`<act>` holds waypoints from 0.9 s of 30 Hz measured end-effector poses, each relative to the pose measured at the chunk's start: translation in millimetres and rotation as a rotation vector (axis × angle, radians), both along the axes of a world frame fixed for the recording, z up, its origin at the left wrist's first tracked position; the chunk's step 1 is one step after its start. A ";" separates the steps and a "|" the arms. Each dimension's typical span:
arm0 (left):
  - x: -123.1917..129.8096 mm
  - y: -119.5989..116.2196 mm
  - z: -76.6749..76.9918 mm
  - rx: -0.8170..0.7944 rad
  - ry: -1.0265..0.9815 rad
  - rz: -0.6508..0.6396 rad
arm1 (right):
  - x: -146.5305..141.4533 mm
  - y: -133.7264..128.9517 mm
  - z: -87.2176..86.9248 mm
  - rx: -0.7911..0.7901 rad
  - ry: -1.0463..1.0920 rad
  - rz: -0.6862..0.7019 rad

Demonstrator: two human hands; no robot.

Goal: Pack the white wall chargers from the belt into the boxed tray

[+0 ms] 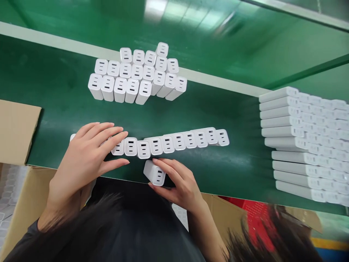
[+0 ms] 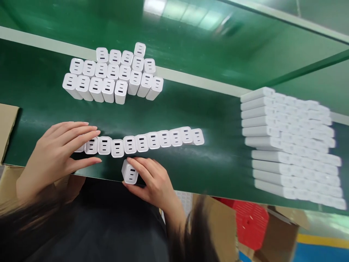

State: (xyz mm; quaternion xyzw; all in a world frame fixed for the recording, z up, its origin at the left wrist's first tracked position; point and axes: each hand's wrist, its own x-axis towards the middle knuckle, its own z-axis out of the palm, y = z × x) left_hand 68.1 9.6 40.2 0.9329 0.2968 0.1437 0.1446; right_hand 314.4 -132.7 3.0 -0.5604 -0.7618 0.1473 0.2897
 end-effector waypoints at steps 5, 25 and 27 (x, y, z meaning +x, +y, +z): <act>6.0 0.6 -2.3 -0.026 0.037 0.003 | -1.4 -0.5 -10.5 0.033 0.028 -0.013; 12.4 -0.6 8.6 0.081 0.187 -0.012 | 4.5 -2.3 -24.4 0.046 0.118 0.039; 17.3 -3.1 11.4 0.109 0.185 -0.019 | 3.9 -1.6 -23.5 0.060 0.100 0.042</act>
